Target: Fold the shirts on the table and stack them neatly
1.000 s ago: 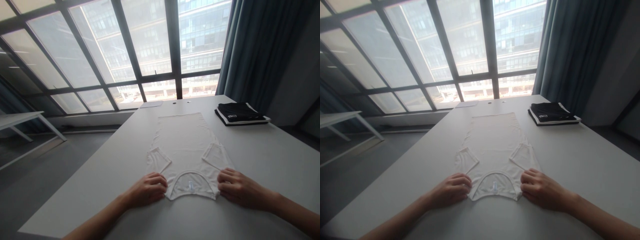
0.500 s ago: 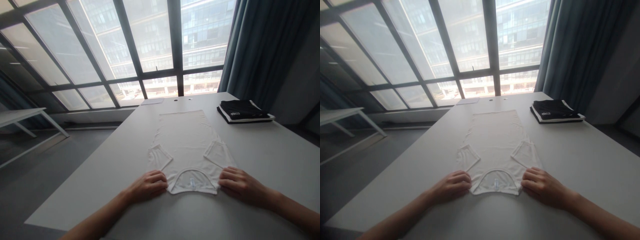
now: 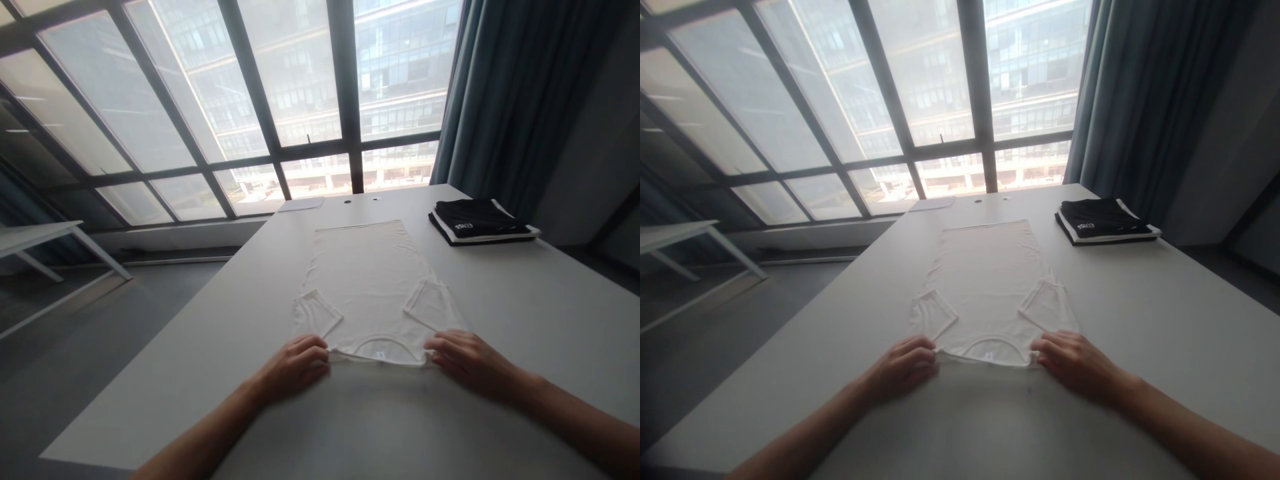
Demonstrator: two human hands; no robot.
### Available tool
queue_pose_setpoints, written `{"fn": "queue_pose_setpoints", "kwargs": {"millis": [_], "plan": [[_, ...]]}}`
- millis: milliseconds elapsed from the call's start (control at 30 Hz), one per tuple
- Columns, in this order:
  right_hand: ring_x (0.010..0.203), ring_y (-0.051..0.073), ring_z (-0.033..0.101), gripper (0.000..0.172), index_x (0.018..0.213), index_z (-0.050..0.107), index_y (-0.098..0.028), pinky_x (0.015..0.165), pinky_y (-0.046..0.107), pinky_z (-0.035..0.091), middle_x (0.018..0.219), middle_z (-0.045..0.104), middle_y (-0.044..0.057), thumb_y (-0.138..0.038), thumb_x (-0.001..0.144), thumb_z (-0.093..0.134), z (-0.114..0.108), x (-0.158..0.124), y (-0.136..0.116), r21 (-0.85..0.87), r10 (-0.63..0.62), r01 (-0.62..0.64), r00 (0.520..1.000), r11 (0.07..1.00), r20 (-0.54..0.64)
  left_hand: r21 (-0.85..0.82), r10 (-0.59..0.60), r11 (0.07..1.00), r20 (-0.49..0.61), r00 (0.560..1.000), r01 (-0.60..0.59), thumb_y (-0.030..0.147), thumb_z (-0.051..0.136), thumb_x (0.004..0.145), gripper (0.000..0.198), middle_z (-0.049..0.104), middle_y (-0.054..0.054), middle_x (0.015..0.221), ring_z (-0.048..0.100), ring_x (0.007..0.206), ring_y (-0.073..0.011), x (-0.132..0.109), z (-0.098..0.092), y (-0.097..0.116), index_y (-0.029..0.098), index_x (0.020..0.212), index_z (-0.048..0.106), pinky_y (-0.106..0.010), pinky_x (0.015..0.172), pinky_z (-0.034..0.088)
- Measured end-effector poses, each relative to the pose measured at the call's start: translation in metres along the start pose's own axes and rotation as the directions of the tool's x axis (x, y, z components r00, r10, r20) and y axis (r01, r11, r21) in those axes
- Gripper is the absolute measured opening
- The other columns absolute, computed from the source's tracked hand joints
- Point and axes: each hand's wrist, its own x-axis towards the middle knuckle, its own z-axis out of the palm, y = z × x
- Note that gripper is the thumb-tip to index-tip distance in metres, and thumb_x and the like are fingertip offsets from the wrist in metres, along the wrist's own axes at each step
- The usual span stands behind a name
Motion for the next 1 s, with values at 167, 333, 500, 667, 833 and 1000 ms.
{"fn": "queue_pose_setpoints", "kwargs": {"millis": [167, 333, 500, 667, 833, 1000], "plan": [[0.089, 0.020, 0.064, 0.032, 0.116, 0.058, -0.023, 0.088, 0.035, 0.045, 0.098, 0.069, 0.006, -0.029, 0.088, 0.071, -0.009, -0.001, -0.004, -0.011, 0.005, -0.004, 0.990, 1.000, 0.144, -0.008, -0.052, 0.999, -0.077, 0.996, 0.051, 0.011, 0.055, 0.098, 0.018, 0.066, -0.007, 0.096, 0.062, 0.080, -0.0129, -0.005, 0.003, -0.009, 0.019, 0.113, 0.059, -0.023, 0.074, 0.052], [0.081, 0.018, 0.058, 0.012, 0.096, 0.059, -0.021, 0.083, 0.033, 0.040, 0.085, 0.063, 0.003, -0.016, 0.085, 0.063, -0.015, 0.002, -0.013, -0.043, 0.028, -0.021, 0.984, 0.999, 0.173, 0.029, -0.063, 0.997, -0.142, 0.988, 0.068, 0.015, 0.057, 0.098, 0.042, 0.067, -0.005, 0.092, 0.059, 0.076, -0.0127, -0.006, 0.004, -0.013, 0.021, 0.139, 0.051, -0.023, 0.072, 0.051], [0.074, 0.016, 0.052, 0.006, 0.088, 0.057, -0.020, 0.077, 0.032, 0.038, 0.080, 0.060, 0.002, -0.016, 0.093, 0.057, -0.014, 0.005, -0.014, -0.118, -0.022, 0.036, 0.993, 0.992, 0.119, 0.017, -0.079, 0.996, -0.143, 0.987, 0.082, 0.011, 0.056, 0.097, 0.031, 0.067, -0.006, 0.093, 0.060, 0.078, -0.0131, -0.004, 0.002, -0.010, 0.020, 0.126, 0.060, -0.023, 0.072, 0.051], [0.073, 0.017, 0.052, 0.015, 0.090, 0.060, -0.019, 0.075, 0.032, 0.038, 0.079, 0.060, 0.003, -0.013, 0.098, 0.049, -0.014, 0.005, -0.009, -0.148, -0.044, 0.048, 0.999, 0.988, 0.028, 0.008, -0.070, 0.997, -0.141, 0.987, 0.072, 0.010, 0.056, 0.096, 0.027, 0.067, -0.007, 0.093, 0.061, 0.078, -0.0130, -0.001, 0.000, -0.007, 0.020, 0.121, 0.062, -0.022, 0.071, 0.051], [0.080, 0.018, 0.056, 0.018, 0.098, 0.062, -0.018, 0.078, 0.033, 0.040, 0.085, 0.063, 0.005, -0.012, 0.099, 0.045, -0.014, 0.003, -0.009, -0.122, 0.002, 0.002, 0.999, 0.993, 0.032, 0.005, -0.078, 0.997, -0.125, 0.989, 0.079, 0.010, 0.057, 0.095, 0.022, 0.067, -0.007, 0.092, 0.061, 0.079, -0.0139, -0.002, 0.000, -0.008, 0.019, 0.114, 0.063, -0.023, 0.072, 0.050], [0.082, 0.020, 0.056, 0.020, 0.095, 0.061, -0.019, 0.078, 0.035, 0.042, 0.088, 0.063, 0.006, -0.009, 0.094, 0.045, -0.018, -0.003, -0.014, -0.101, 0.086, -0.075, 0.991, 0.992, 0.105, 0.084, -0.074, 0.993, -0.088, 0.993, 0.082, 0.011, 0.056, 0.096, 0.015, 0.066, -0.007, 0.088, 0.061, 0.079, -0.0150, -0.008, -0.004, -0.005, 0.019, 0.104, 0.065, -0.025, 0.071, 0.050]]}}
